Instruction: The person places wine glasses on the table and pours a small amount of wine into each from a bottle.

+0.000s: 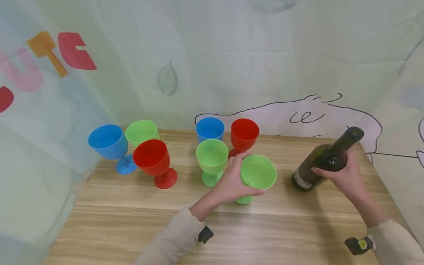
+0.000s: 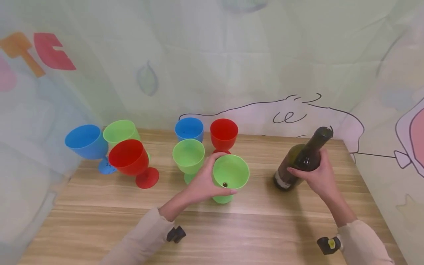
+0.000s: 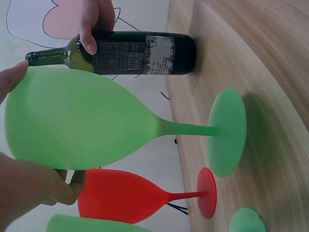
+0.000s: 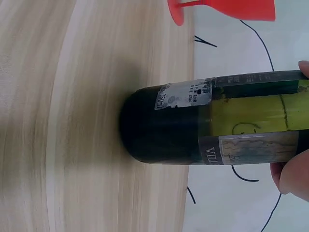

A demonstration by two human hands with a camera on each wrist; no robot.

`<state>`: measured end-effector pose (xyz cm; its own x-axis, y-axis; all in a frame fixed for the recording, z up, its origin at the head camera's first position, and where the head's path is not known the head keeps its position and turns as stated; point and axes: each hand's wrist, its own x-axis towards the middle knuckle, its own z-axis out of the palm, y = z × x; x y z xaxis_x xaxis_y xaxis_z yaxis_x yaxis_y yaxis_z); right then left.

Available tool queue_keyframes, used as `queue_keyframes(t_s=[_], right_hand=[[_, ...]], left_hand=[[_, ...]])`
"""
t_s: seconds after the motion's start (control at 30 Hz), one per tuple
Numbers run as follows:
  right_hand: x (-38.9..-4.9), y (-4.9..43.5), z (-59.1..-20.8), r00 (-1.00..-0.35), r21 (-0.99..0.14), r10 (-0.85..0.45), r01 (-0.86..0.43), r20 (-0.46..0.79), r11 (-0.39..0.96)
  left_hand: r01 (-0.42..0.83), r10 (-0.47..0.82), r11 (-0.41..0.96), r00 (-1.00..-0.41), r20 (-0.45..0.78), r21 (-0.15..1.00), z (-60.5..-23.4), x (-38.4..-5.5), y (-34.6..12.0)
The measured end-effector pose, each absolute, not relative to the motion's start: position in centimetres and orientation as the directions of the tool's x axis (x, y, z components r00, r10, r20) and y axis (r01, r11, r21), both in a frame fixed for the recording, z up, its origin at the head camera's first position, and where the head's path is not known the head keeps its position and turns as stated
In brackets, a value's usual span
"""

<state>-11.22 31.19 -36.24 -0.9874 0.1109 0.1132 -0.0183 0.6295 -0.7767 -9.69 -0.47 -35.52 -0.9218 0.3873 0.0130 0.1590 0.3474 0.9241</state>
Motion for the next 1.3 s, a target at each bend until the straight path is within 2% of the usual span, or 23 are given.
queue_keyframes(t_s=[0.17,0.43,0.7,0.83,1.0,1.3], right_hand=[[-10.6,30.4,-36.4,-0.985,-0.771,0.096,-0.049,0.142,0.636],[-9.6,28.8,-36.5,-0.962,-0.713,0.062,-0.152,0.264,0.685],[-8.9,28.0,-35.5,-0.965,-0.677,0.018,-0.172,0.263,0.715],[-8.6,27.2,-35.2,-0.94,-0.59,-0.083,-0.274,0.331,0.759],[-8.5,26.2,-35.1,-0.859,-0.442,-0.211,-0.434,0.467,0.785],[-8.4,25.3,-34.8,-0.789,-0.107,-0.346,-0.456,0.507,0.883]], left_hand=[[0.158,0.383,0.337,-0.924,0.019,0.928,-35.4,-9.7,-0.7],[0.152,0.387,0.273,-0.921,0.036,0.95,-35.3,-9.9,-1.0],[0.153,0.38,0.277,-0.924,0.038,0.949,-35.2,-9.9,-1.1],[0.147,0.366,0.285,-0.93,0.035,0.947,-35.3,-10.0,-1.0],[0.141,0.348,0.3,-0.937,0.029,0.943,-35.3,-10.2,-1.2],[0.148,0.358,0.33,-0.933,0.022,0.932,-35.1,-10.1,-1.4]])
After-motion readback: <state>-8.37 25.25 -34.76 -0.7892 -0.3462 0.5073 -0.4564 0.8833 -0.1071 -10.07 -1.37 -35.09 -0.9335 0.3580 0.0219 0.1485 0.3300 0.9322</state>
